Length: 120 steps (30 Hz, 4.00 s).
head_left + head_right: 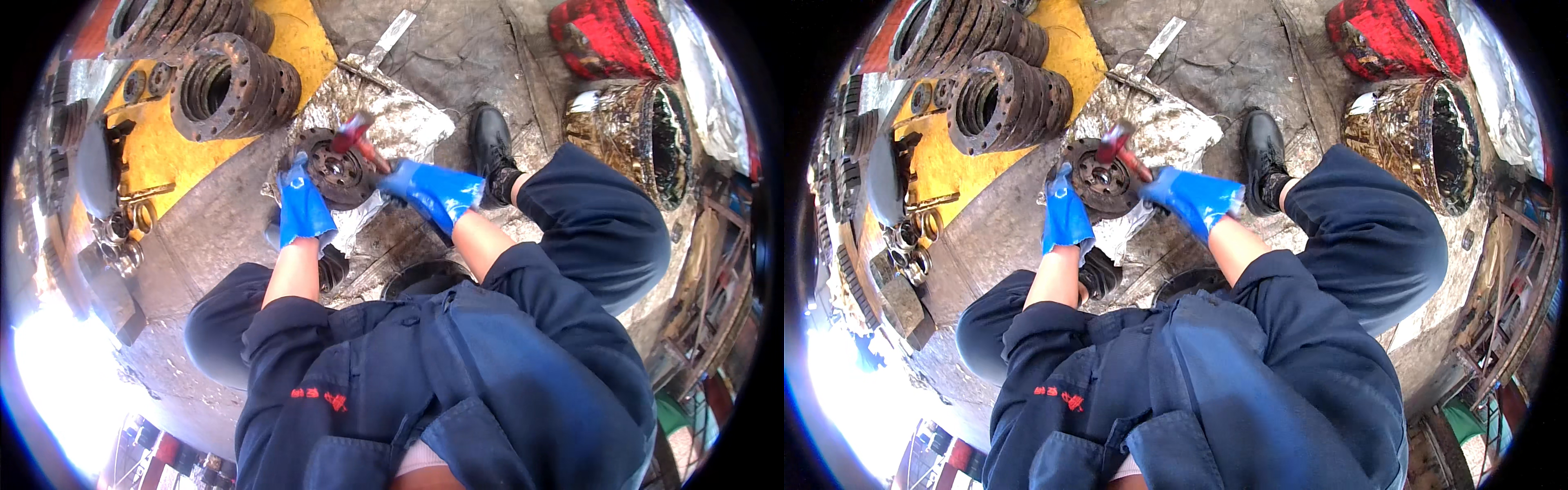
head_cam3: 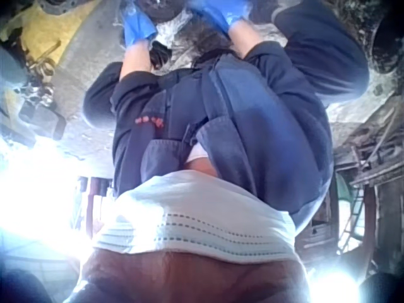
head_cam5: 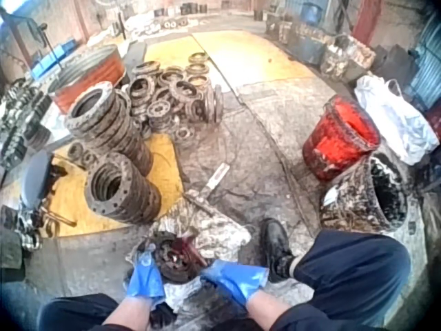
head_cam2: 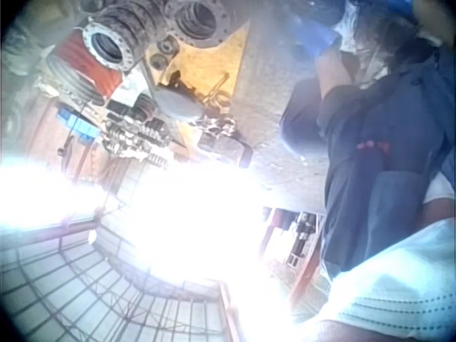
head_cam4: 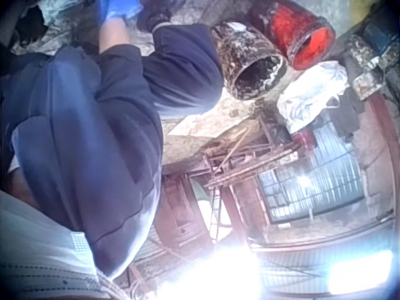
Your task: The person cleans large metal rings and components by applying grease or solvent with a brush and using a hammer to tap off loose debris.
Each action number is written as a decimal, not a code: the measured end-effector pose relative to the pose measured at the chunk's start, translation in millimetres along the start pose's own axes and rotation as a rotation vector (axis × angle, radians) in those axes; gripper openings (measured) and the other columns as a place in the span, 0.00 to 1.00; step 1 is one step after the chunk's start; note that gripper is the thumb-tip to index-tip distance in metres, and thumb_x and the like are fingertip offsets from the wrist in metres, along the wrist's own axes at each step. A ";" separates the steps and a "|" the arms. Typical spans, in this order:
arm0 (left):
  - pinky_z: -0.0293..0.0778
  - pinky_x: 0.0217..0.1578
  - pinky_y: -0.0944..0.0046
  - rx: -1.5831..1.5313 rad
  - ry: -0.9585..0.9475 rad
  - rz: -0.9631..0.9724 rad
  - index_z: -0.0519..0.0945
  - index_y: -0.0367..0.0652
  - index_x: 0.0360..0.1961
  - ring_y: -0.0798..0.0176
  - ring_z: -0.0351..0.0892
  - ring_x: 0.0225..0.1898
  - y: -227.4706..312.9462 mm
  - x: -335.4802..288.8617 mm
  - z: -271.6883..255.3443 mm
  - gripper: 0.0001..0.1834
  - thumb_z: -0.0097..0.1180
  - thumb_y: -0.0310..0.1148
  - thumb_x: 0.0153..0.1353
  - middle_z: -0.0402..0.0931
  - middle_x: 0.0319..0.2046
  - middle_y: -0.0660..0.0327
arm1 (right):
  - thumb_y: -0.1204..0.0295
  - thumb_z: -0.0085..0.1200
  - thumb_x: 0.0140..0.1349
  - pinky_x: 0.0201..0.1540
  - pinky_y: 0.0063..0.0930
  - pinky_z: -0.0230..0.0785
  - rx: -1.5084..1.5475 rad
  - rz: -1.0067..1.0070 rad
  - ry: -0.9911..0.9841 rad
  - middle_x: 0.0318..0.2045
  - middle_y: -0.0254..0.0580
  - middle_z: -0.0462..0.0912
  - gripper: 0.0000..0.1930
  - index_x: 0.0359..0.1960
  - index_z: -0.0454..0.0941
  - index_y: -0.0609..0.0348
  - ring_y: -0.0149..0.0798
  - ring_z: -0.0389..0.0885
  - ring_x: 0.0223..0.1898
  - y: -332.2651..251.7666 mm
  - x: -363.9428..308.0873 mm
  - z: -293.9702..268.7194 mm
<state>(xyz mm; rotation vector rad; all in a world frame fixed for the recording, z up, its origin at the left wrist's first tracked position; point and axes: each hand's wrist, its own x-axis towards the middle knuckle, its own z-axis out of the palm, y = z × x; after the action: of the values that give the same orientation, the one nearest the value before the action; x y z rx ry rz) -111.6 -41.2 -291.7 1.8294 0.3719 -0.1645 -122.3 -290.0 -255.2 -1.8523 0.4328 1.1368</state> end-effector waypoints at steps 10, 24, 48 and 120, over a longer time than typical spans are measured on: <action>0.72 0.57 0.56 0.015 -0.030 0.024 0.71 0.37 0.61 0.53 0.77 0.53 16.8 14.7 9.5 0.21 0.50 0.29 0.68 0.77 0.54 0.51 | 0.50 0.61 0.56 0.24 0.35 0.65 -0.030 0.055 -0.044 0.22 0.39 0.80 0.23 0.33 0.82 0.62 0.35 0.75 0.22 45.4 33.3 31.1; 0.71 0.58 0.55 0.016 -0.016 0.012 0.71 0.37 0.62 0.53 0.77 0.54 10.6 13.6 6.2 0.21 0.50 0.29 0.68 0.77 0.54 0.50 | 0.49 0.58 0.59 0.26 0.33 0.68 0.264 0.063 -0.058 0.22 0.36 0.79 0.22 0.36 0.81 0.59 0.33 0.75 0.22 11.3 -14.6 16.5; 0.70 0.60 0.55 0.011 -0.002 0.012 0.71 0.38 0.62 0.51 0.76 0.55 12.3 10.7 6.9 0.22 0.49 0.29 0.68 0.77 0.55 0.49 | 0.55 0.58 0.60 0.24 0.30 0.69 0.329 -0.064 0.059 0.22 0.39 0.82 0.18 0.39 0.80 0.58 0.32 0.77 0.20 -16.3 -17.7 -2.1; 0.71 0.54 0.55 0.382 -0.242 0.280 0.76 0.37 0.57 0.49 0.77 0.51 72.9 6.4 -15.3 0.24 0.56 0.41 0.64 0.79 0.51 0.47 | 0.54 0.69 0.47 0.51 0.39 0.76 -0.197 -0.323 0.319 0.43 0.51 0.86 0.30 0.50 0.79 0.55 0.52 0.84 0.47 -42.3 6.7 65.8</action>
<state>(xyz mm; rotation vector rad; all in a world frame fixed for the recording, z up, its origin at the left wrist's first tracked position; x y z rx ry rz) -82.3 -43.6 -223.0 2.1843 -0.0955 -0.2738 -125.4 -211.7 -251.3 -2.1932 0.1905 0.6878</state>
